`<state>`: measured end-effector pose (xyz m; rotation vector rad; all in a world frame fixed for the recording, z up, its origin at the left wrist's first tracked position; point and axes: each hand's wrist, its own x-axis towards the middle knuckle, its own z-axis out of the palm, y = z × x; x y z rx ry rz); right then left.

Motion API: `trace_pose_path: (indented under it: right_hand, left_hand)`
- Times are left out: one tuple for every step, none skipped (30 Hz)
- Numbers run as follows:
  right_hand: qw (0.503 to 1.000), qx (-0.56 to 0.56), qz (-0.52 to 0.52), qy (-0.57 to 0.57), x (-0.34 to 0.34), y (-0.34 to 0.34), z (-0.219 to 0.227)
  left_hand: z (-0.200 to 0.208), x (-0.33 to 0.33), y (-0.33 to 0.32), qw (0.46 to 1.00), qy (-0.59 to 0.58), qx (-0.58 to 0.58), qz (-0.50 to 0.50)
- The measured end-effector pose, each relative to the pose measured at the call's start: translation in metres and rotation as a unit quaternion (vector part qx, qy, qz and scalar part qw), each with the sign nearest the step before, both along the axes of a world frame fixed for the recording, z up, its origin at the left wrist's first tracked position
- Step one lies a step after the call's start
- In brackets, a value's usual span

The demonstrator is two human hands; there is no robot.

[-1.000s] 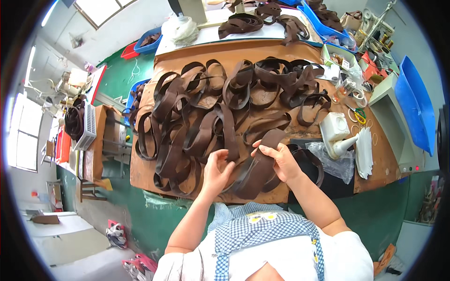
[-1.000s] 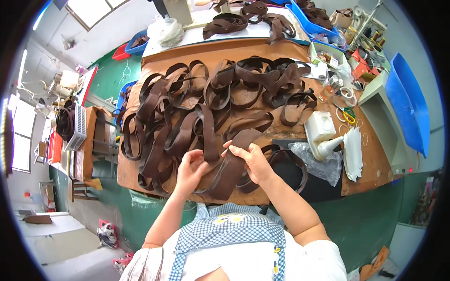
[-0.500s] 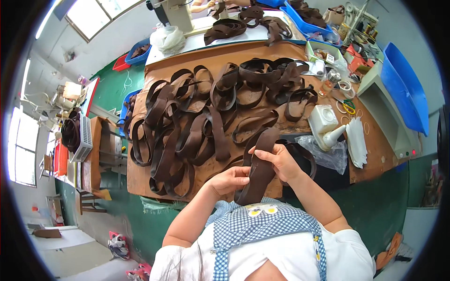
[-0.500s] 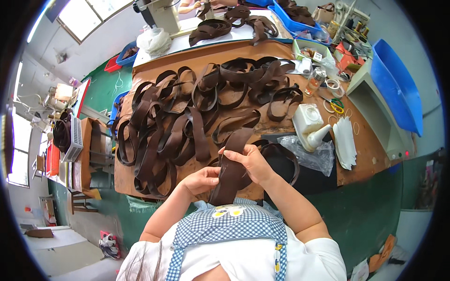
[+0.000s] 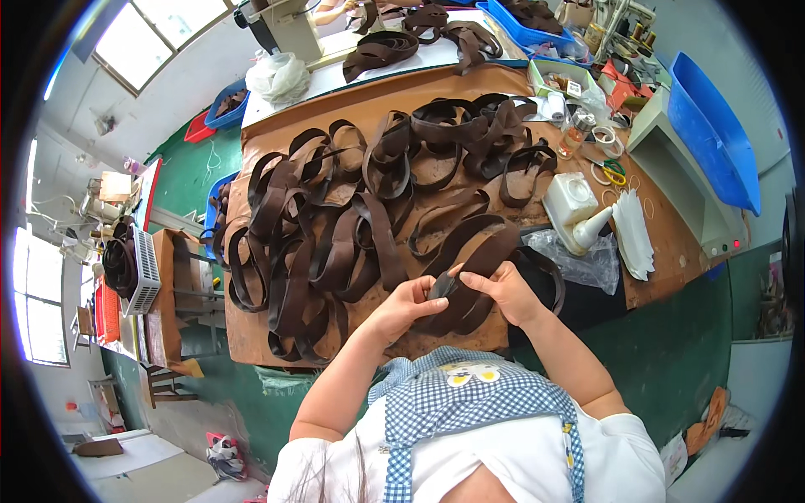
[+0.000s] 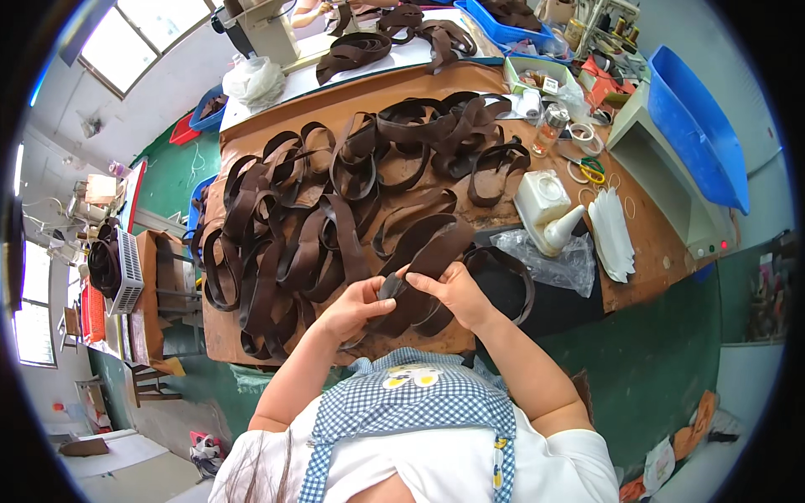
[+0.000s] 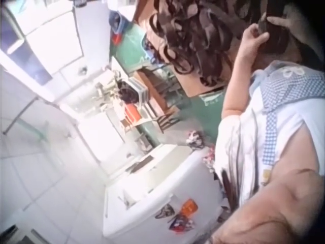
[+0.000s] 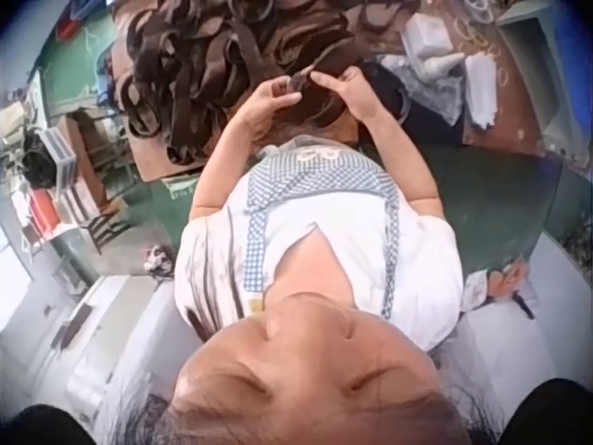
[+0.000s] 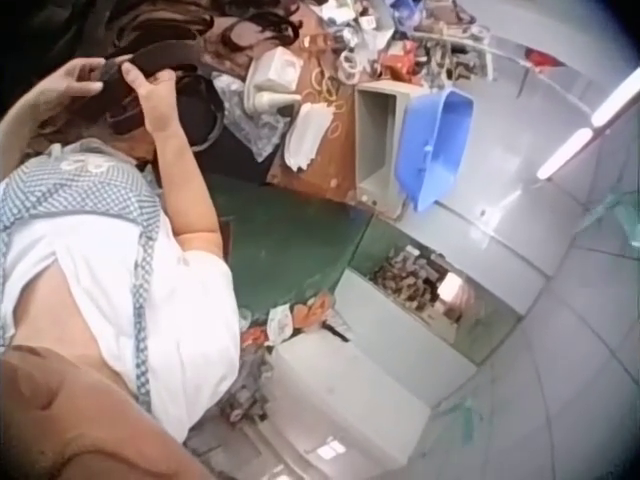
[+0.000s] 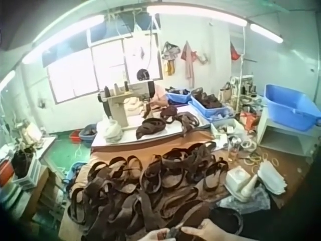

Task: Apply glue to leather shoe uppers and fold edges for assembly.

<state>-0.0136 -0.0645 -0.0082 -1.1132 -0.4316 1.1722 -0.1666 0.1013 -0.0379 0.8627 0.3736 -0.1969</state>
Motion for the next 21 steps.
trace_pose_path:
  right_hand:
    - [1.0, 0.005, -0.015, -0.009, -0.001, 0.0, -0.003]
    - [0.999, 0.011, -0.03, -0.019, -0.001, 0.001, -0.005]
    - [0.999, 0.011, -0.031, -0.019, -0.002, 0.0, -0.004]
    - [0.999, 0.018, -0.036, -0.007, -0.003, 0.0, -0.002]
    - [0.999, 0.024, -0.041, 0.005, -0.004, 0.0, 0.0]
    - [0.999, 0.025, -0.04, 0.005, -0.005, 0.001, -0.002]
    - [0.998, 0.036, -0.051, 0.023, -0.007, 0.001, -0.005]
    - [0.996, 0.047, -0.062, 0.041, -0.009, 0.001, -0.008]
    - [0.996, 0.048, -0.06, 0.041, -0.011, 0.001, -0.011]
    - [0.993, 0.059, -0.078, 0.063, -0.012, 0.0, -0.015]
    - [0.989, 0.071, -0.096, 0.085, -0.012, 0.0, -0.018]
    - [0.989, 0.071, -0.095, 0.085, -0.014, 0.0, -0.02]
    - [0.984, 0.081, -0.107, 0.114, -0.015, 0.0, -0.023]
    - [0.978, 0.092, -0.12, 0.143, -0.016, 0.001, -0.024]
    - [0.978, 0.092, -0.119, 0.143, -0.017, 0.002, -0.024]
    - [0.977, 0.086, -0.145, 0.133, -0.019, 0.004, -0.024]
    - [0.974, 0.08, -0.172, 0.122, -0.022, 0.007, -0.024]
    - [0.974, 0.08, -0.174, 0.123, -0.024, 0.009, -0.023]
    - [0.977, 0.045, -0.195, 0.068, -0.026, 0.013, -0.02]
    - [0.976, 0.009, -0.216, 0.013, -0.027, 0.014, -0.019]
    - [0.976, 0.008, -0.218, 0.014, -0.027, 0.013, -0.023]
  left_hand:
    - [0.003, 0.001, 0.002, 0.997, 0.003, 0.073, 0.002]
    - [0.007, 0.002, 0.003, 0.989, 0.006, 0.146, 0.005]
    - [0.011, 0.003, 0.004, 0.987, 0.031, 0.16, 0.0]
    - [0.011, 0.002, 0.004, 0.987, 0.031, 0.16, 0.001]
    - [0.01, 0.002, 0.004, 0.988, 0.034, 0.153, 0.001]
    - [0.009, 0.001, 0.004, 0.989, 0.036, 0.145, 0.0]
    - [0.007, 0.0, 0.003, 0.989, 0.037, 0.146, 0.001]
    - [0.003, 0.001, 0.001, 0.985, 0.031, 0.169, 0.016]
    - [0.002, 0.001, -0.002, 0.98, 0.026, 0.193, 0.03]
    - [0.002, 0.003, -0.004, 0.98, 0.026, 0.192, 0.03]
    - [0.004, 0.005, -0.006, 0.942, 0.033, 0.332, 0.046]
    - [0.008, 0.008, -0.009, 0.883, 0.04, 0.464, 0.06]
    - [0.023, 0.011, -0.016, 0.862, 0.032, 0.494, 0.108]
    - [0.019, 0.012, -0.019, 0.862, 0.032, 0.495, 0.108]
    - [0.014, 0.013, -0.02, 0.819, -0.023, 0.553, 0.15]
    - [0.013, 0.014, -0.022, 0.77, -0.08, 0.605, 0.189]
    - [0.014, 0.014, -0.023, 0.77, -0.08, 0.605, 0.188]
    - [0.017, 0.014, -0.024, 0.776, -0.068, 0.597, 0.192]
    - [0.021, 0.014, -0.026, 0.782, -0.057, 0.589, 0.196]
    - [0.024, 0.014, -0.027, 0.782, -0.057, 0.589, 0.193]
    - [0.026, 0.014, -0.029, 0.775, -0.056, 0.595, 0.205]
